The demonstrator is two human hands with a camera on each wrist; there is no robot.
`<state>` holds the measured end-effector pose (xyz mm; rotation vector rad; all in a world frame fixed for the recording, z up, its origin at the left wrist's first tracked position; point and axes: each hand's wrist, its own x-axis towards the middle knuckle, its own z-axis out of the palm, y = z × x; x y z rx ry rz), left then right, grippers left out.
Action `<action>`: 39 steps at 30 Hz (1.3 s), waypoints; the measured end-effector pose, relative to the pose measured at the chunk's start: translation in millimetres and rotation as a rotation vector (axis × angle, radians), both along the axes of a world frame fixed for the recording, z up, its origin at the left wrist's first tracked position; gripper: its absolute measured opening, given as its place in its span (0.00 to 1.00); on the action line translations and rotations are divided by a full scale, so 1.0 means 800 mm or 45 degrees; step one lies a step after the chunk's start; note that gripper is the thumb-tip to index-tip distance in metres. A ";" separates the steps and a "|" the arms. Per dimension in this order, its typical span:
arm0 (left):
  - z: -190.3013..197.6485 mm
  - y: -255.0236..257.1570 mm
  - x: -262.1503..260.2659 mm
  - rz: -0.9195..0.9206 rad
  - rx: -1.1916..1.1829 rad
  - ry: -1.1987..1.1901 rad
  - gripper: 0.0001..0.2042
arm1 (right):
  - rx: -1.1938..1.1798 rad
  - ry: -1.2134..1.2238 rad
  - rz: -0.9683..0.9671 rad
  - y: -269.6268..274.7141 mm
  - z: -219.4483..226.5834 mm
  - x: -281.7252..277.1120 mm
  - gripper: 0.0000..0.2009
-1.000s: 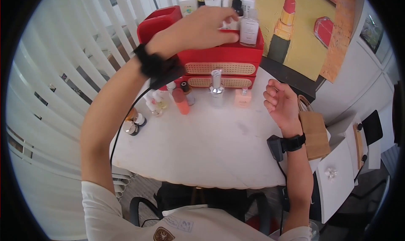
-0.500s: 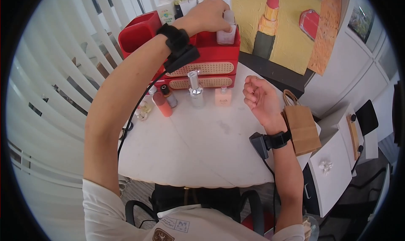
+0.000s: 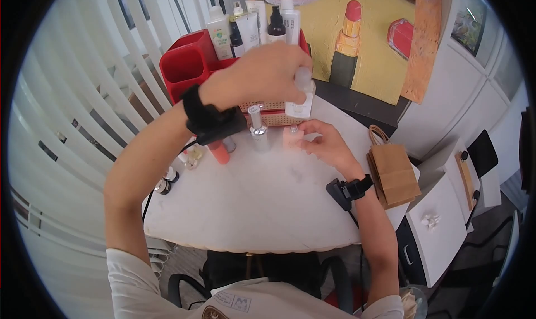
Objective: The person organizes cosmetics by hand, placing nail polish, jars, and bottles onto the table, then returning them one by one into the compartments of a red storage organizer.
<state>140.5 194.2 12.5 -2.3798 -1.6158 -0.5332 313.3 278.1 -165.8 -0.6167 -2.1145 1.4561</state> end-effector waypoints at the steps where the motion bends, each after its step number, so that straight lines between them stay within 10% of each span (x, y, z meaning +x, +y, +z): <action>1: -0.005 0.003 0.002 0.030 -0.060 0.025 0.19 | 0.049 0.035 -0.018 0.002 -0.005 -0.002 0.17; 39: -0.056 0.017 -0.010 0.218 -0.756 0.165 0.20 | -0.189 -0.129 0.168 -0.010 0.015 0.010 0.31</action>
